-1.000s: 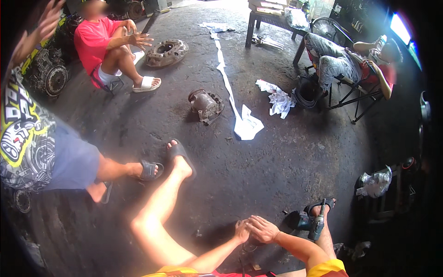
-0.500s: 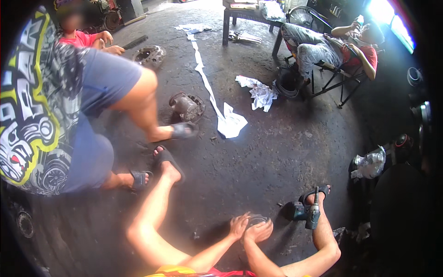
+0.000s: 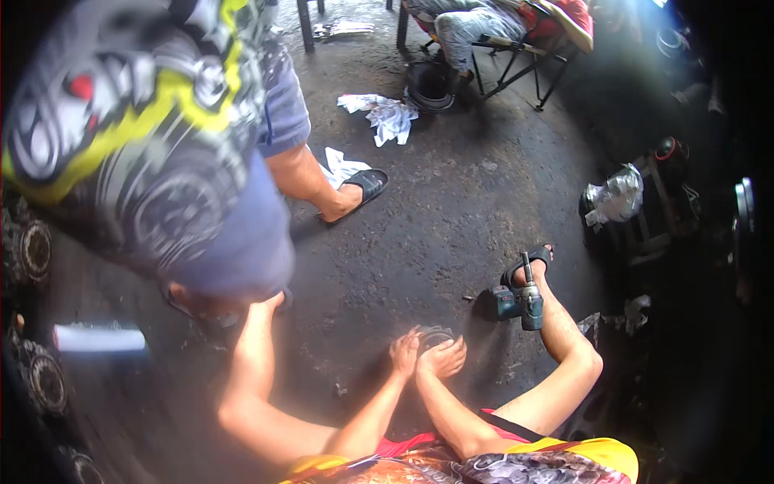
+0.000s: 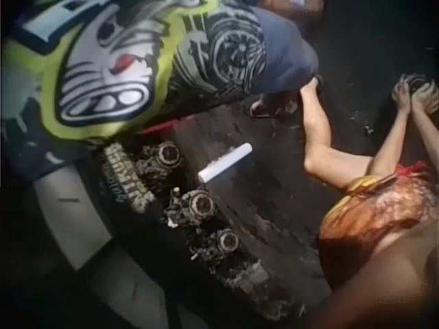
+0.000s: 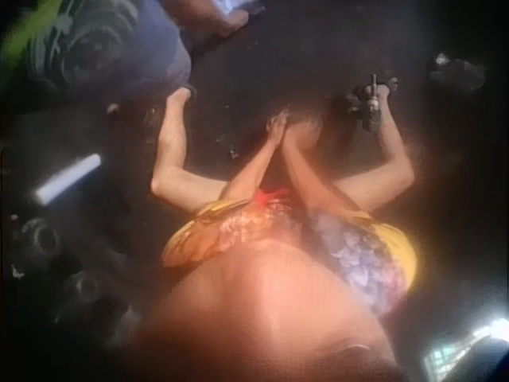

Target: Inspecting and repairing an automotive air conditioning compressor by hand.

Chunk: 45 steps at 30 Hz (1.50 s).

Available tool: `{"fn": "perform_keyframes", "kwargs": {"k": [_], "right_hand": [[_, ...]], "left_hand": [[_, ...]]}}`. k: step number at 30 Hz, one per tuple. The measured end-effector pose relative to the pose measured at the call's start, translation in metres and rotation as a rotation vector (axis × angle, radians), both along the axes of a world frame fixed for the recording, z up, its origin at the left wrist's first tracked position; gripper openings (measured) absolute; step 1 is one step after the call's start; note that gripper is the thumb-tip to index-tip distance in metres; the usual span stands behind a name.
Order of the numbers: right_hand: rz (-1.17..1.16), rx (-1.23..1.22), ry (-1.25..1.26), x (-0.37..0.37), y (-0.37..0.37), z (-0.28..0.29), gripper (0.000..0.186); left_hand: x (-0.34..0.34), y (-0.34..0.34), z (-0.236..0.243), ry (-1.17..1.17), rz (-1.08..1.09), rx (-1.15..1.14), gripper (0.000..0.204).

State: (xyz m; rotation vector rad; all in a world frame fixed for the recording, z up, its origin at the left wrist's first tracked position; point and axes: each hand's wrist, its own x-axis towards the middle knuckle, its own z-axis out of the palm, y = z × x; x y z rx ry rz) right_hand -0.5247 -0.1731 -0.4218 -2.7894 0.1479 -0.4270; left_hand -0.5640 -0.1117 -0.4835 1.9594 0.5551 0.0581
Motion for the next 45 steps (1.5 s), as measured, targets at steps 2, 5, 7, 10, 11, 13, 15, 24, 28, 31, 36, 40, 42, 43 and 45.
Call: {"fn": "perform_keyframes", "kwargs": {"k": [2,5,7,10,11,13,15,24,28,31,36,40,42,43,45], "right_hand": [[-0.131,0.008,0.055,-0.004,0.012,-0.006,0.038],[1.139,0.042,0.218,0.052,-0.032,0.036,0.049],[1.833,0.065,0.297,0.099,-0.05,0.038,0.056],[2.026,0.005,0.267,0.107,-0.032,0.029,0.058],[1.811,-0.021,0.256,0.093,-0.037,0.033,0.053],[0.866,0.016,0.195,0.039,-0.031,0.036,0.045],[-0.146,0.092,0.116,-0.002,0.003,0.015,0.043],[2.074,0.108,0.257,0.12,-0.043,0.036,0.052],[0.452,0.028,0.107,0.027,-0.031,0.019,0.044],[-0.105,0.029,0.166,0.001,0.015,-0.003,0.044],[1.769,-0.042,0.376,0.107,-0.046,0.029,0.056],[1.375,-0.118,0.313,0.08,-0.044,0.041,0.05],[0.346,0.025,0.083,0.018,-0.024,0.005,0.045],[0.098,0.013,0.101,0.01,-0.012,-0.007,0.045],[-0.064,-0.013,0.13,0.003,0.001,-0.012,0.046]], "left_hand": [[-0.007,0.007,-0.006,-0.041,0.016,-0.048,0.047],[-0.001,-0.001,-0.022,-0.238,0.142,-0.287,0.039],[0.0,-0.013,-0.026,-0.242,0.124,-0.483,0.047],[-0.001,-0.003,-0.025,-0.201,0.123,-0.45,0.049],[-0.004,0.0,-0.026,-0.094,0.159,-0.426,0.048],[0.0,0.008,-0.021,-0.092,0.142,-0.283,0.046],[0.006,0.005,-0.008,-0.159,0.032,-0.167,0.045],[0.02,-0.014,0.014,-0.506,0.1,-0.521,0.027],[0.019,0.002,0.012,-0.127,0.053,-0.159,0.04],[0.005,0.009,0.004,0.009,0.035,-0.142,0.047],[-0.002,-0.012,0.005,-0.108,0.069,-0.062,0.05],[0.003,-0.009,0.006,-0.077,0.152,-0.088,0.047],[0.015,0.003,0.01,-0.049,0.124,-0.15,0.045],[0.017,0.003,0.01,-0.048,0.097,-0.171,0.044],[0.009,0.001,0.002,-0.077,0.183,-0.061,0.039]]}}
